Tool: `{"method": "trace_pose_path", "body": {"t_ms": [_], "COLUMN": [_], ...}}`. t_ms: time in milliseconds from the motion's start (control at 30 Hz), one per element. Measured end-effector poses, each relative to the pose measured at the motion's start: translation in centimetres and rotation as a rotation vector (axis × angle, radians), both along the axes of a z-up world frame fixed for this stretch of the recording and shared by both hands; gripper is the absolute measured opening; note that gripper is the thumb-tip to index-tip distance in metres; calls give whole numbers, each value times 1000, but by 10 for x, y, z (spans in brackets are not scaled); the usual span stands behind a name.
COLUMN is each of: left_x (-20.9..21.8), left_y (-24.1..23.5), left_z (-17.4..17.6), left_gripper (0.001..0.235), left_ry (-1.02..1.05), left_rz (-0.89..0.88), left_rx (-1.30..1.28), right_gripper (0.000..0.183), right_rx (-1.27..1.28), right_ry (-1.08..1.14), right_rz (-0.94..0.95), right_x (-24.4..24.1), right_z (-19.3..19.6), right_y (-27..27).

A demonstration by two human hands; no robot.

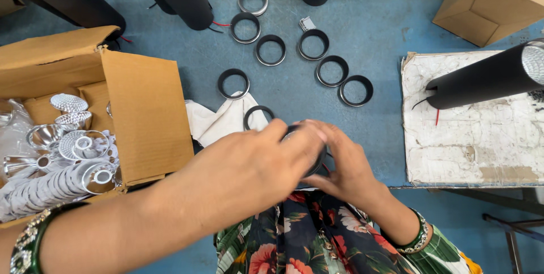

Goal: The person assembles LED light fixtures by inserting a reflector into a cylindrical black housing, wiping the component with a cloth, and then securing a screw-on bezel over the front.

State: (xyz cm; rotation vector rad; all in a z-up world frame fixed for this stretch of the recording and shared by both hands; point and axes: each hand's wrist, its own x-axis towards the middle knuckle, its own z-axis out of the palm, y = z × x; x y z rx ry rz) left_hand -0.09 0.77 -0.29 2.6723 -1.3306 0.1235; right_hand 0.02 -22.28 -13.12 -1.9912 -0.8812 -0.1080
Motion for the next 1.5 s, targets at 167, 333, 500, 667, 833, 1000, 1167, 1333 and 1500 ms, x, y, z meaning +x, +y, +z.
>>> {"method": "trace_pose_path", "body": {"t_ms": [167,333,500,667,833,1000,1167,1333,1500], "left_x": [17,7,9,9,5,5,42,80,69], "left_y": [10,-5,-7,-3,1,7,21,16,-6], "left_z": [4,8,10,8,7,0,-26,-49,-45], "left_gripper": [56,64,61,58,41,33,45,48,43], "left_ry": [85,279,281,245,185,-31,-357,-312,105], "left_rz": [-61,208,203,150,62,-137,-452,-502,109], "left_rx": [-166,-135,-118,-165,-154,-112,-190,-199,-138], "right_gripper": [96,97,96,93,89,76,78,80,93], "right_rx": [-61,-99,-126,-101,-115,-68,-81,-56,-44], "right_ry": [60,55,36,-25,5,203,183,151,4], "right_rz": [-94,-99,-71,-3,67,165,205,126,-211], "right_x": [2,-1,0,5,10,21,28,27,15], "right_z": [-6,-7,2,7,1,-2,-1,-2,3], "right_y": [-2,-1,5,6,2,-9,-14,0,23]}}
